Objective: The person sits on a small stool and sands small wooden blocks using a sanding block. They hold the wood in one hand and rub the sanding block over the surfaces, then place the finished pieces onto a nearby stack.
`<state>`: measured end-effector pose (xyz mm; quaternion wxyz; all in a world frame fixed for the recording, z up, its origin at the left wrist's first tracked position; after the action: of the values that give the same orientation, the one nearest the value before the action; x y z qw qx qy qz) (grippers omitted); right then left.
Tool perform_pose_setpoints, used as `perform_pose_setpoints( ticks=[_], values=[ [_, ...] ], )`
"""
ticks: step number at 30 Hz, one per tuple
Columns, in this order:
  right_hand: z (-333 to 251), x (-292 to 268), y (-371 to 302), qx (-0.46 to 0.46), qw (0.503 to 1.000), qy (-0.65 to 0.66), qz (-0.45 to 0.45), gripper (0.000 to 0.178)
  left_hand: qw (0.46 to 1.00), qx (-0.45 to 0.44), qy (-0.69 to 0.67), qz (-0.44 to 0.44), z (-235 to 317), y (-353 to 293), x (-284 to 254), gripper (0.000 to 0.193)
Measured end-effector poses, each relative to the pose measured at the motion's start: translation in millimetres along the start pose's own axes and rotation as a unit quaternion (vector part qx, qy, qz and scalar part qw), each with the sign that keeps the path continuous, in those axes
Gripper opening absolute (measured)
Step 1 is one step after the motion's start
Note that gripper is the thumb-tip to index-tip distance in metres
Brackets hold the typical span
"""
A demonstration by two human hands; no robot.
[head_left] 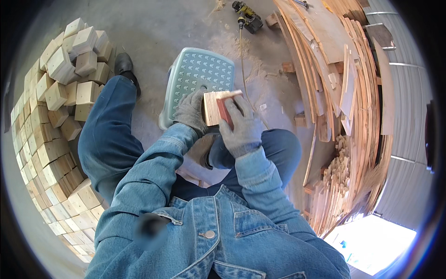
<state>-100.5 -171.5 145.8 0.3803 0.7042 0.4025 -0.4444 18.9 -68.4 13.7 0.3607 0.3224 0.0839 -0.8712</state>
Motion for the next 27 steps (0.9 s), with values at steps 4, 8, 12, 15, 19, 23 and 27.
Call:
perform_pose_setpoints(
  ticks=[4, 8, 12, 15, 19, 23, 27],
  values=[
    [1, 9, 27, 0.002, 1.000, 0.010, -0.001, 0.058, 1.000, 0.008, 0.017, 0.013, -4, 0, 5, 0.103],
    [-13, -3, 7, -0.003, 0.999, 0.041, -0.008, 0.058, 0.997, 0.029, 0.025, 0.060, -2, 4, 3, 0.108],
    [-14, -3, -23, 0.011, 1.000, 0.027, -0.004, 0.058, 0.998, 0.037, 0.038, 0.043, 5, 2, -1, 0.109],
    [-12, -1, -23, 0.033, 0.999, 0.022, -0.016, 0.058, 0.997, -0.001, 0.076, -0.034, -2, 11, 8, 0.117],
    [-6, 1, -26, 0.037, 0.999, 0.015, -0.025, 0.059, 0.997, 0.021, -0.064, -0.038, 4, 3, -15, 0.111],
    [-9, 0, -24, 0.058, 0.997, 0.019, -0.050, 0.059, 0.965, -0.091, -0.243, -0.049, -11, 9, -55, 0.081],
    [-5, 1, -25, 0.068, 0.995, 0.017, -0.072, 0.059, 0.941, -0.170, -0.270, -0.114, -18, 49, -63, 0.048]
  ],
)
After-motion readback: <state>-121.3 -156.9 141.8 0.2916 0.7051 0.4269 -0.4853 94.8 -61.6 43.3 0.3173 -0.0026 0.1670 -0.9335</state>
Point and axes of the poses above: each hand's wrist, its own y-axis towards the middle knuckle, its own x-axis out of the palm, z = x × y, the point moved 5 cm from there along y, towards the middle knuckle, and after that the axes turned 6 degrees about y, right-handed, at the moved point
